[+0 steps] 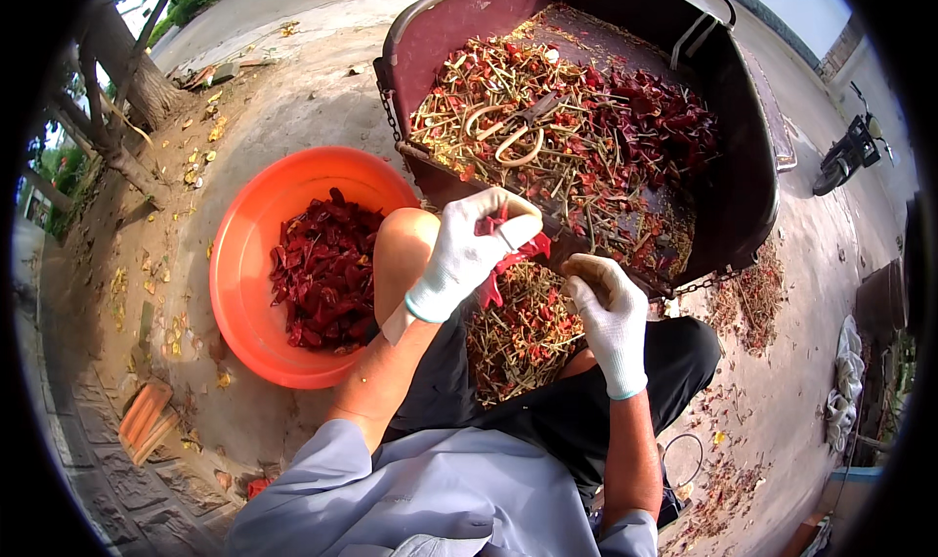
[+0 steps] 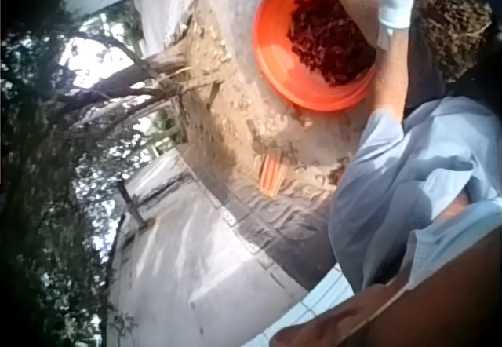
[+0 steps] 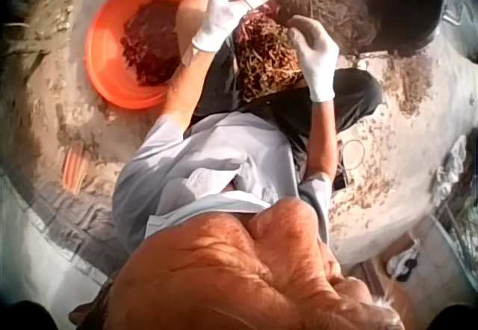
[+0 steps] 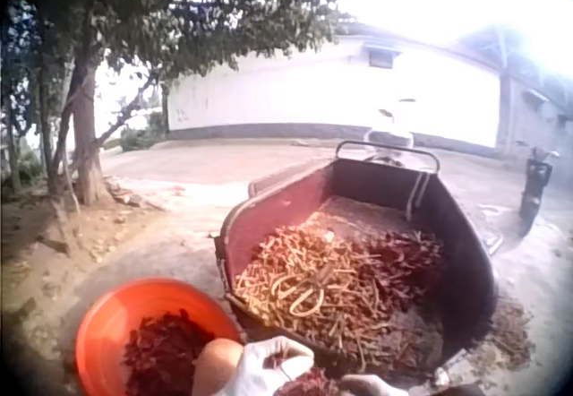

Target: The person removes stems and cores from dried red peppers by hand and using shears, placing the cleaned pepper pieces into a large orange bowl.

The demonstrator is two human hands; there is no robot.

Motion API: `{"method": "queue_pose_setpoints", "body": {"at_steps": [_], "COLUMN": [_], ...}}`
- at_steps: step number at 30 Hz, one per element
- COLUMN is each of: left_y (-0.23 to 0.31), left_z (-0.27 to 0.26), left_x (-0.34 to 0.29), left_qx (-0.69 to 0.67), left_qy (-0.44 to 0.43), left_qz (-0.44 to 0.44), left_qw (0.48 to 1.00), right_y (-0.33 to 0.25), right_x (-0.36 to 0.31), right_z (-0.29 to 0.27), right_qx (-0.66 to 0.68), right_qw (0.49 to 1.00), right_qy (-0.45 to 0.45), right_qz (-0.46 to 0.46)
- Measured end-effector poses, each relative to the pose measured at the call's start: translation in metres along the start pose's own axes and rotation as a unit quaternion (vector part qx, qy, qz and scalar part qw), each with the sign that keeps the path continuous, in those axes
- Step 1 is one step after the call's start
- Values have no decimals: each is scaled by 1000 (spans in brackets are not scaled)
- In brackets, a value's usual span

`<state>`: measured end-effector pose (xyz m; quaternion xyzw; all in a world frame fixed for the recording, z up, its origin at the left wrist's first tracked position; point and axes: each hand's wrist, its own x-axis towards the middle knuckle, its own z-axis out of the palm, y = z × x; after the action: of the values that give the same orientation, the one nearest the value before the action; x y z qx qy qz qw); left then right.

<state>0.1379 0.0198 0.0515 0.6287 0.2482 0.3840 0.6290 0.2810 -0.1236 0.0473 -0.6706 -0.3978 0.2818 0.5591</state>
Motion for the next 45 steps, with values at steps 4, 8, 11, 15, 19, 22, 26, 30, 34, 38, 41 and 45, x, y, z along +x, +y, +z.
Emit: {"method": "queue_pose_setpoints", "body": {"at_steps": [4, 8, 11, 15, 19, 22, 26, 30, 34, 38, 41, 45], "left_y": [34, 4, -24, -25, 18, 30, 3, -42, -73, -85, -73, -55], "left_z": [-87, -200, -258, -259, -173, -102, 1, 78, 145, 159, 150, 113], "left_x": [-10, -45, -96, -91, -8, 72, 174, 259, 266, 242, 226, 209], "left_qx": [31, 381, 521, 430, 313, 411, 462, 621, 657, 515, 445, 437], "left_qy": [211, 165, 153, 203, 145, 24, -105, -196, -219, -211, -243, -234], "left_qz": [21, -2, -127, -122, -109, -39, 87, 84, 48, 79, 111, 122], "left_qw": [977, 910, 830, 871, 932, 910, 876, 755, 719, 827, 854, 860], "right_y": [3, -12, -23, -23, -6, 8, 12, 11, 14, 17, 22, 25], "right_x": [12, 34, 58, 89, 112, 115, 116, 117, 123, 124, 122, 119], "right_z": [-18, -24, -22, -20, -18, -21, -24, -36, -42, -39, -36, -33], "right_qx": [-35, -100, -171, -220, -146, -85, -193, -163, -180, -187, -203, -215], "right_qw": [998, 989, 970, 934, 933, 946, 928, 940, 947, 943, 938, 933], "right_qy": [-48, -96, -153, -245, -308, -305, -294, -269, -238, -249, -248, -245], "right_qz": [-3, -44, -87, -135, -116, -69, -124, -132, -121, -119, -132, -155]}}
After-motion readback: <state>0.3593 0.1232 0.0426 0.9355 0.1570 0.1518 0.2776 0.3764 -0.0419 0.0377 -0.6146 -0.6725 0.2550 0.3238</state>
